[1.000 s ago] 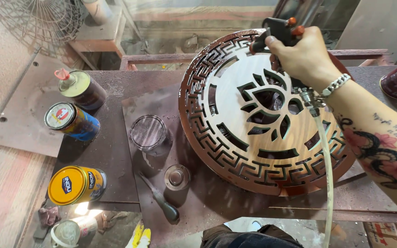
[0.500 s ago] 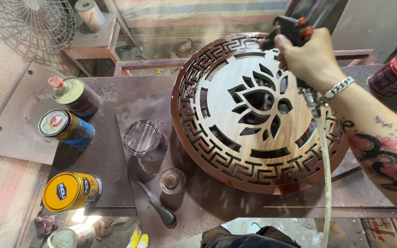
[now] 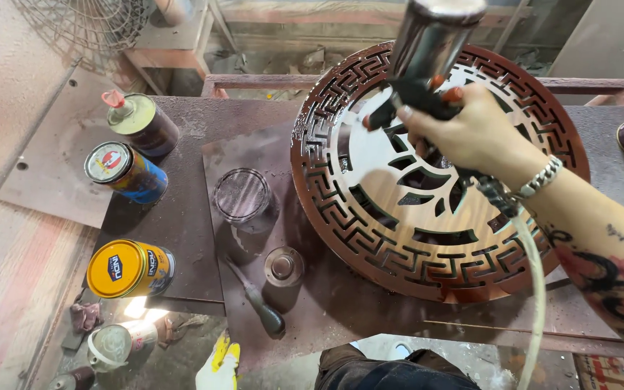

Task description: Spray painting a decorative wooden lotus cutout.

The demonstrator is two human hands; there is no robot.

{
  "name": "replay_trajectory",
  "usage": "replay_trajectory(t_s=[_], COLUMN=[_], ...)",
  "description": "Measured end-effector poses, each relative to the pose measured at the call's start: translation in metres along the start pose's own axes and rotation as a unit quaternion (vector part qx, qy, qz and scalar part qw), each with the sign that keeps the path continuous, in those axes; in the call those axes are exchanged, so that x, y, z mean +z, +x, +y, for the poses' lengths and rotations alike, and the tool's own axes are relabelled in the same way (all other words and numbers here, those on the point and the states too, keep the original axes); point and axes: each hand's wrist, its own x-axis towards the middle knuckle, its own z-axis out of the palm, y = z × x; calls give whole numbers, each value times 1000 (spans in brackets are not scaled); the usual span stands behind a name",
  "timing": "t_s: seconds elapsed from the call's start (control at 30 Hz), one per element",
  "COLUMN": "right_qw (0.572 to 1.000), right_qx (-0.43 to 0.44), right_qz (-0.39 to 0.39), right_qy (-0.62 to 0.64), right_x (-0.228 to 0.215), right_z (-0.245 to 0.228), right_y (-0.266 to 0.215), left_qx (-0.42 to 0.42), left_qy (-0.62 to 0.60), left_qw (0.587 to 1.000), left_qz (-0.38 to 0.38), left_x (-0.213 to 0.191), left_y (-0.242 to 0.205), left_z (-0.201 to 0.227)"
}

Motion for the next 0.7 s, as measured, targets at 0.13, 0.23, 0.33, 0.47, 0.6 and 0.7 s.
replay_trajectory(t_s=[0.13,0.23,0.33,0.47,0.6,0.7], right_qw=[998,996,997,994,994,993], right_qx=[-34,-62,-62,-85,-77,-92], right_qz=[45,61,50,64,47,26], right_qy=[-41,18,25,7,55,72], right_x=[-4,-7,-10,-10,-14,-14], right_z=[-4,18,17,9,6,11], right_y=[10,17,7,-8,-11,-10], left_qx=[39,33,62,11,41,65], left_qy=[16,38,28,5,81,78], left_qw=[999,998,997,1000,996,995], left_qz=[-6,-23,-29,-24,12,18], left_x=[33,38,28,30,36,33], left_y=[0,-13,7,7,16,17], left_z=[48,73,47,63,60,60])
